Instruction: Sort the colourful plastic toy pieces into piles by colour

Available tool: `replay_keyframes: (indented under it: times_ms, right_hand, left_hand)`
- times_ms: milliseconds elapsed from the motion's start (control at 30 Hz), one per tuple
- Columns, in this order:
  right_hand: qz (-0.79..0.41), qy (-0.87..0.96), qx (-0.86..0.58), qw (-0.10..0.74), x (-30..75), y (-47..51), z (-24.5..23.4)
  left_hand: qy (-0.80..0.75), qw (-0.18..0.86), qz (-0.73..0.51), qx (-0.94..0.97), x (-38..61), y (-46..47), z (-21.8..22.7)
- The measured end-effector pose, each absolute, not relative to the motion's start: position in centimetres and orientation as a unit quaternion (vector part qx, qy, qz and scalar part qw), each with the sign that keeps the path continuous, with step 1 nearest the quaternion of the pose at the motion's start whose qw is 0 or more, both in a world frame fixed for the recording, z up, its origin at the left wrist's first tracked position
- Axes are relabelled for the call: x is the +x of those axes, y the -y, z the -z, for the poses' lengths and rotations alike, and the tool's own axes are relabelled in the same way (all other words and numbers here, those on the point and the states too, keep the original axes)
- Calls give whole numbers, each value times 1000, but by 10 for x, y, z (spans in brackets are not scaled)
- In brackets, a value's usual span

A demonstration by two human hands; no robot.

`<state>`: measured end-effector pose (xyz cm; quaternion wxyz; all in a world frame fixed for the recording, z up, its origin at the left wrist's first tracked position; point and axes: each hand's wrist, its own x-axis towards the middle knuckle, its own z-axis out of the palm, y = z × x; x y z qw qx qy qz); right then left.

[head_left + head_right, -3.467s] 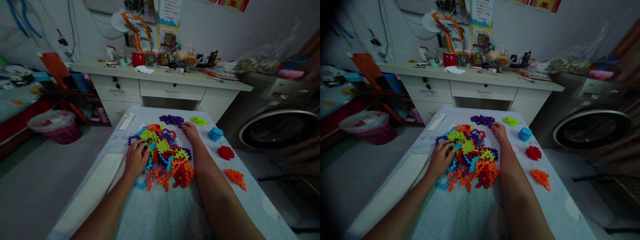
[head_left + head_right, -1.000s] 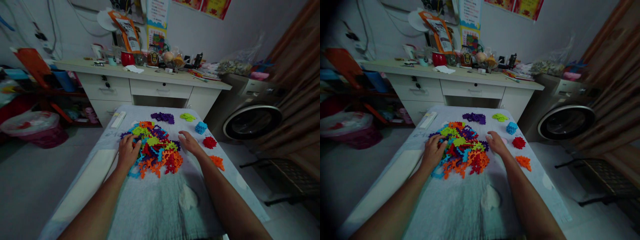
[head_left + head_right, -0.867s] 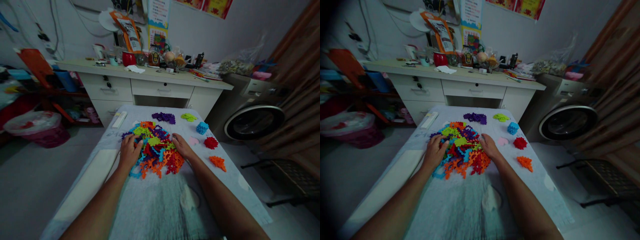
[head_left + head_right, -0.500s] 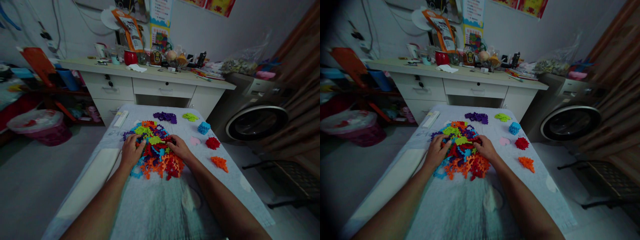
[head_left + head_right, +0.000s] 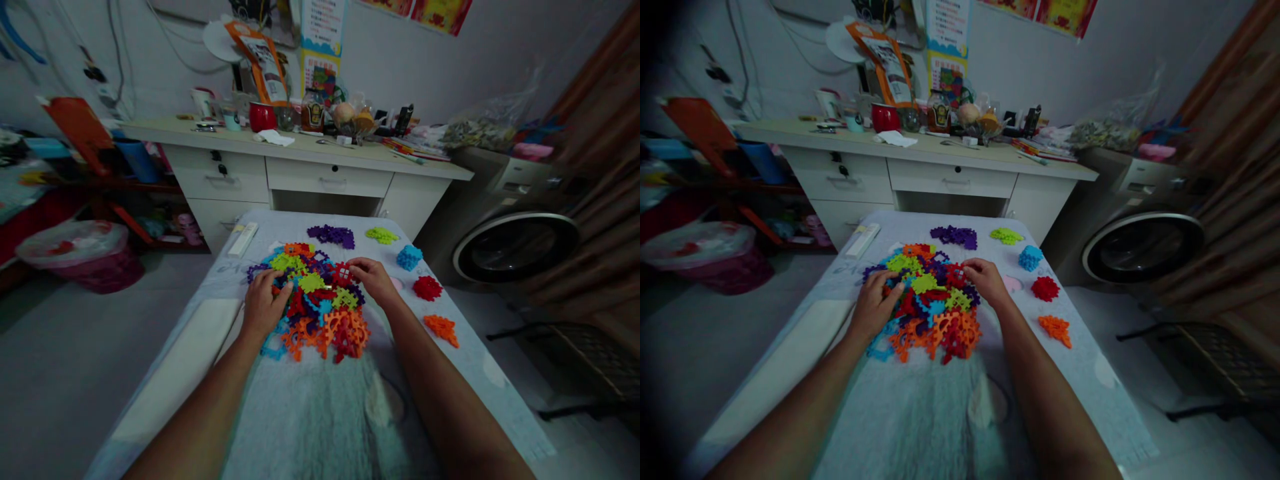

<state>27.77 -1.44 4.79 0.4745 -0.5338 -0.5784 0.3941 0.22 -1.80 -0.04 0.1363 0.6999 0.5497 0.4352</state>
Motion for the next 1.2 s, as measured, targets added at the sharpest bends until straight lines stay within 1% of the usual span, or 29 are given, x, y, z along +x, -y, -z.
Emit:
replay_keyframes:
  times_ms: [133, 233, 367, 467, 567, 667, 733, 833, 933, 1033, 1200]
  right_hand:
    - [-362, 524, -579, 508, 309, 16, -50]
    - [-302, 525, -636, 479, 346, 23, -54]
    - [-215, 550, -707, 389, 388, 39, -56]
    - [-154, 571, -753, 290, 401, 51, -56]
    - [-67, 586, -783, 198, 401, 60, -57]
    - [1, 592, -791, 154, 397, 67, -58]
    - [1, 624, -771, 126, 394, 70, -56]
    - [-15, 684, -727, 57, 391, 73, -50]
    - [-21, 697, -716, 10, 386, 75, -44]
    - [-23, 695, -718, 5, 382, 76, -44]
    - [-5, 685, -727, 34, 389, 77, -55]
  left_hand:
    - [-550, 135, -432, 702, 2, 18, 0]
    - [-553, 134, -428, 702, 2, 18, 0]
    - [-554, 132, -425, 704, 2, 18, 1]
    - [-555, 132, -422, 704, 1, 17, 3]
    - [-553, 129, -426, 704, 1, 16, 5]
    - [-552, 130, -426, 705, 0, 16, 5]
    - [-553, 132, -424, 705, 0, 16, 5]
    - [-553, 131, -420, 707, 0, 16, 5]
    - [-549, 130, -420, 710, 0, 16, 5]
    - [-548, 129, -424, 710, 0, 17, 4]
    - [-549, 131, -422, 710, 0, 16, 4]
